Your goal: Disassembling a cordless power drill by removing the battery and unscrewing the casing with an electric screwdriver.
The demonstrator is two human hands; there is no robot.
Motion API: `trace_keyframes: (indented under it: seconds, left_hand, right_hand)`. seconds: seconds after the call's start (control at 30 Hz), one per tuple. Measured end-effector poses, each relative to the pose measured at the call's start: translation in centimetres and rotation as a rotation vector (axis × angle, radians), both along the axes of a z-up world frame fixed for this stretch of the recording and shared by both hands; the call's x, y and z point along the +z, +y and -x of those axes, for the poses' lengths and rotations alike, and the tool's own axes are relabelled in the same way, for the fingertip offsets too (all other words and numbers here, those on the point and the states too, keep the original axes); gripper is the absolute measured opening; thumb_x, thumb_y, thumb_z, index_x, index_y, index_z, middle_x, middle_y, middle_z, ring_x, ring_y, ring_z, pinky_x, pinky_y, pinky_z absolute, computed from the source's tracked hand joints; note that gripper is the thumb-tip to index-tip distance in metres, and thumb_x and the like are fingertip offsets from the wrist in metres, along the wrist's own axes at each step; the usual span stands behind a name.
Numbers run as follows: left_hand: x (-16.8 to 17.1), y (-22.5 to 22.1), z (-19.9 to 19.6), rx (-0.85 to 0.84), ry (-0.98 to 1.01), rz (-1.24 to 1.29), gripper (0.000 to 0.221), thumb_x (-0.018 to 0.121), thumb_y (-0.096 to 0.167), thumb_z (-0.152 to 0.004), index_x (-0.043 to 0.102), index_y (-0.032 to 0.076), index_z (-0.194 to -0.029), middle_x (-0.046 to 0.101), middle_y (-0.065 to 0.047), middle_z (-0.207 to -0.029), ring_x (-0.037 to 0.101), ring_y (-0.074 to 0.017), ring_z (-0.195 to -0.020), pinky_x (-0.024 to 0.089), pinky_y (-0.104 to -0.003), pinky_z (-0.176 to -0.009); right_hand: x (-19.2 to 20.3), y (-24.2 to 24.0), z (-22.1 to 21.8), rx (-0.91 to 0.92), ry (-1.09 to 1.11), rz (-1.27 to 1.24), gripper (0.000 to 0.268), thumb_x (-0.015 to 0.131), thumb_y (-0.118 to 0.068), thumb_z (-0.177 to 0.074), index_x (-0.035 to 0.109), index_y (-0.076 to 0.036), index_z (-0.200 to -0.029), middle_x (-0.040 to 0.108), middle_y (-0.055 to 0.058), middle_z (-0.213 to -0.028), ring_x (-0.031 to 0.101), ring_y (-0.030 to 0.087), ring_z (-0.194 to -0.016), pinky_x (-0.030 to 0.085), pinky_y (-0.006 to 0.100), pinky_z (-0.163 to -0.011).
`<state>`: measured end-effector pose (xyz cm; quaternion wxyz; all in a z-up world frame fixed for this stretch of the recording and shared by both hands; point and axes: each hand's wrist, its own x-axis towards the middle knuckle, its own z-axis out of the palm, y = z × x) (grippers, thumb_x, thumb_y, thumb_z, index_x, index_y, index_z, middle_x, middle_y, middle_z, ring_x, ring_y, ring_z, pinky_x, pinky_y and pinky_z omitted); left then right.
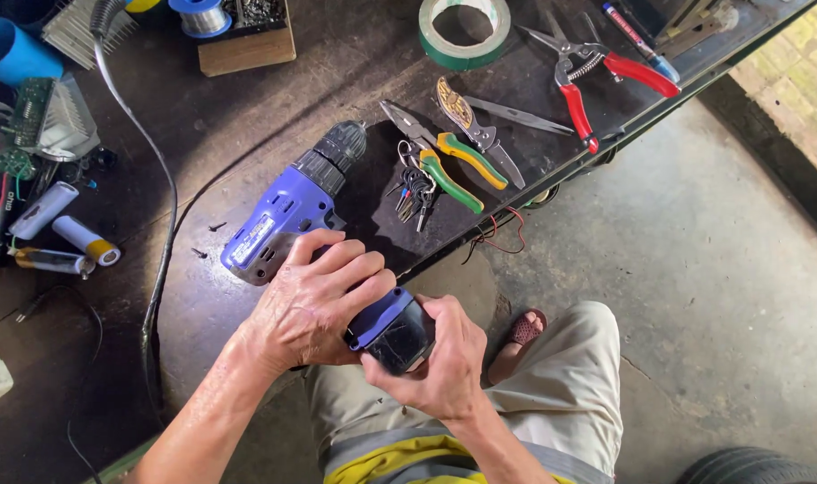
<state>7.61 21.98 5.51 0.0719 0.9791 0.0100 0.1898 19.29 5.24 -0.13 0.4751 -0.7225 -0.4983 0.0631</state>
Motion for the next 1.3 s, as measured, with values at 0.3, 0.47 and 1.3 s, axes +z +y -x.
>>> trace_keyframes:
  seconds: [0.3, 0.47, 1.3]
  left_hand:
    - [0.5, 0.2, -0.3, 0.059, -0.014, 0.04, 0.061, 0.051, 0.067, -0.081, 0.064, 0.012, -0.107, 0.069, -0.008, -0.109, 0.066, -0.0293, -0.098, 0.038, -0.05, -0.096]
    - [1.3, -0.5, -0.9, 0.106, -0.053, -0.044, 0.073, 0.049, 0.077, -0.087, 0.066, 0.009, -0.106, 0.068, -0.008, -0.107, 0.065, -0.0303, -0.098, 0.041, -0.048, -0.098]
    - [1.0, -4.1, 7.6, 0.445, -0.343, 0.025, 0.053, 0.055, 0.055, -0.098, 0.07, 0.009, -0.119, 0.071, -0.014, -0.12, 0.073, -0.0326, -0.11, 0.053, -0.043, -0.098]
  right_hand:
    - [0.2, -4.8, -0.7, -0.054, 0.087, -0.056, 0.073, 0.084, -0.051, -0.059, 0.06, -0.006, -0.111, 0.068, 0.007, -0.094, 0.067, 0.02, -0.076, 0.055, 0.031, -0.072]
    - [-3.2, -7.6, -1.3, 0.045, 0.04, -0.313, 0.081, 0.091, -0.041, -0.066, 0.052, 0.006, -0.12, 0.066, 0.015, -0.106, 0.073, 0.029, -0.088, 0.063, 0.036, -0.079]
    - [3.4, 13.1, -20.2, 0.031, 0.765, -0.602, 0.038, 0.078, -0.001, -0.086, 0.063, -0.018, -0.117, 0.069, -0.001, -0.124, 0.064, 0.01, -0.109, 0.052, 0.026, -0.101]
